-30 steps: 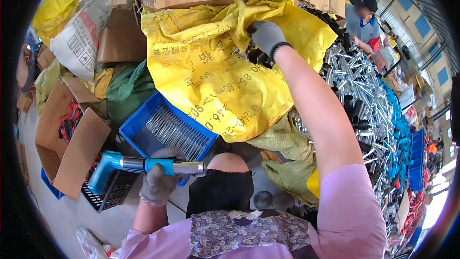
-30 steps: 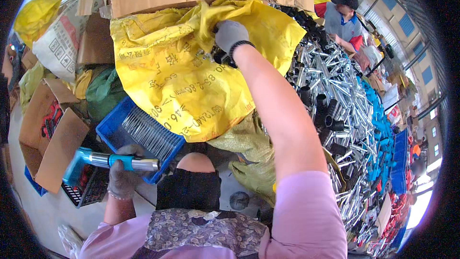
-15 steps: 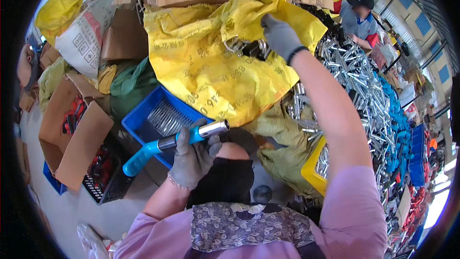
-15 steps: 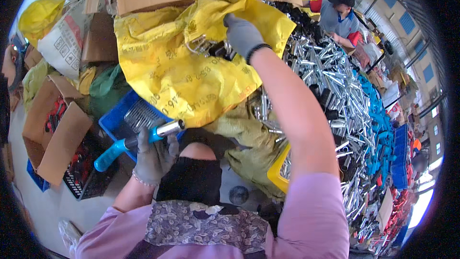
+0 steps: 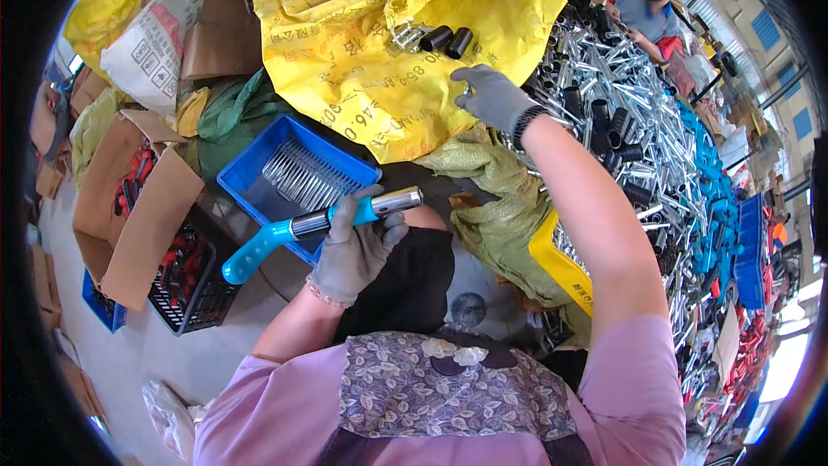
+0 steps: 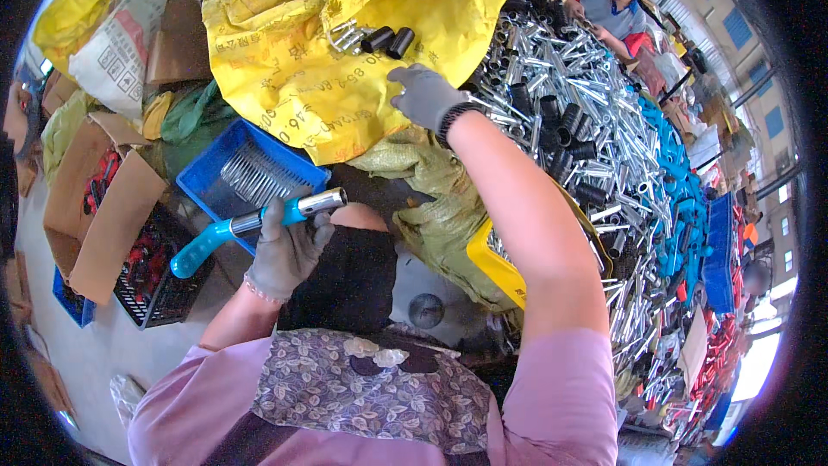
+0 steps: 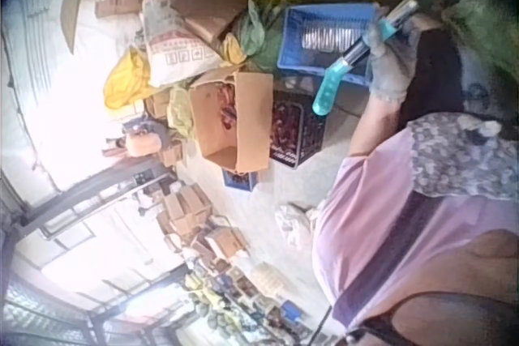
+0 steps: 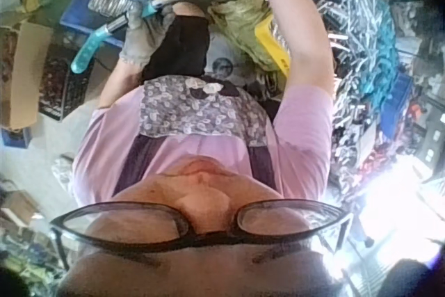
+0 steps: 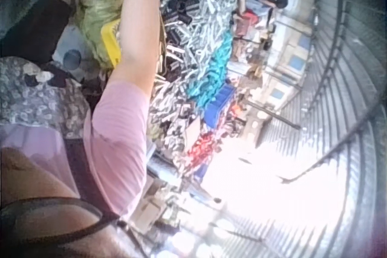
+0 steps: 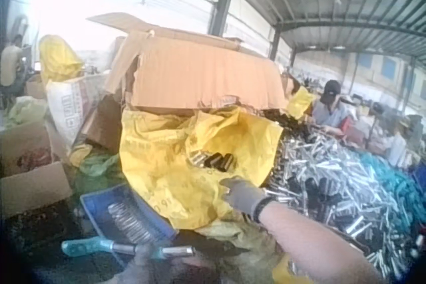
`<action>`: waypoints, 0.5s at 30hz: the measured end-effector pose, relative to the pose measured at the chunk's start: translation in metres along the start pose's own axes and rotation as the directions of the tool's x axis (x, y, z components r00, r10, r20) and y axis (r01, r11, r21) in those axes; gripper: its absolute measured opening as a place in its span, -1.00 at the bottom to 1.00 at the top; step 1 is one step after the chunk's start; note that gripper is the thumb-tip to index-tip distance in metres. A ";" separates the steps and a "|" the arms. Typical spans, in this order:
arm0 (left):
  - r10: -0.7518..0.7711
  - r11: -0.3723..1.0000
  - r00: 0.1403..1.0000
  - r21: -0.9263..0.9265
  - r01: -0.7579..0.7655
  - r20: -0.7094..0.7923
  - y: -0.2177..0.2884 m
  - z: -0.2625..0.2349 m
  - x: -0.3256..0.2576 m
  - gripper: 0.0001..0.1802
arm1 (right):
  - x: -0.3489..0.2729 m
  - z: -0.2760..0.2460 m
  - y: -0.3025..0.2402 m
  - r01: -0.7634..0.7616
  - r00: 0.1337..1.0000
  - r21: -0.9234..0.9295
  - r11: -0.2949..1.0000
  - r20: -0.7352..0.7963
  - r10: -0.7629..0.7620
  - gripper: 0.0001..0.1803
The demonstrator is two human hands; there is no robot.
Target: The recorder sorts through metal tubes and components, assembling them with springs and pins using a manual tool.
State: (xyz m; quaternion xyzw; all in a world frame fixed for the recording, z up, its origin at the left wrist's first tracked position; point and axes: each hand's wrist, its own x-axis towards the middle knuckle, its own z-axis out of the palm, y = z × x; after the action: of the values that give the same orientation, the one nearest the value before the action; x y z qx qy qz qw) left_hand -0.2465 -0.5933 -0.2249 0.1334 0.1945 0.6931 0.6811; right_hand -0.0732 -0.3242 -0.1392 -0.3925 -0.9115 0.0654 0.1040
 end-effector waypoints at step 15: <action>-0.123 0.992 0.988 -0.032 0.120 -0.096 -0.012 0.019 -0.012 -0.39 | -0.173 -0.053 -0.122 -0.038 0.977 0.496 0.868 -0.163 0.135 -0.70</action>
State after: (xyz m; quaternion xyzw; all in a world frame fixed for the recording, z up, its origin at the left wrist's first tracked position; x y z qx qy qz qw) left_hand -0.2265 -0.6037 -0.2128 0.0784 0.2265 0.6584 0.7135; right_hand -0.0299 -0.5323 -0.0870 -0.3984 -0.8322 0.2606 0.2843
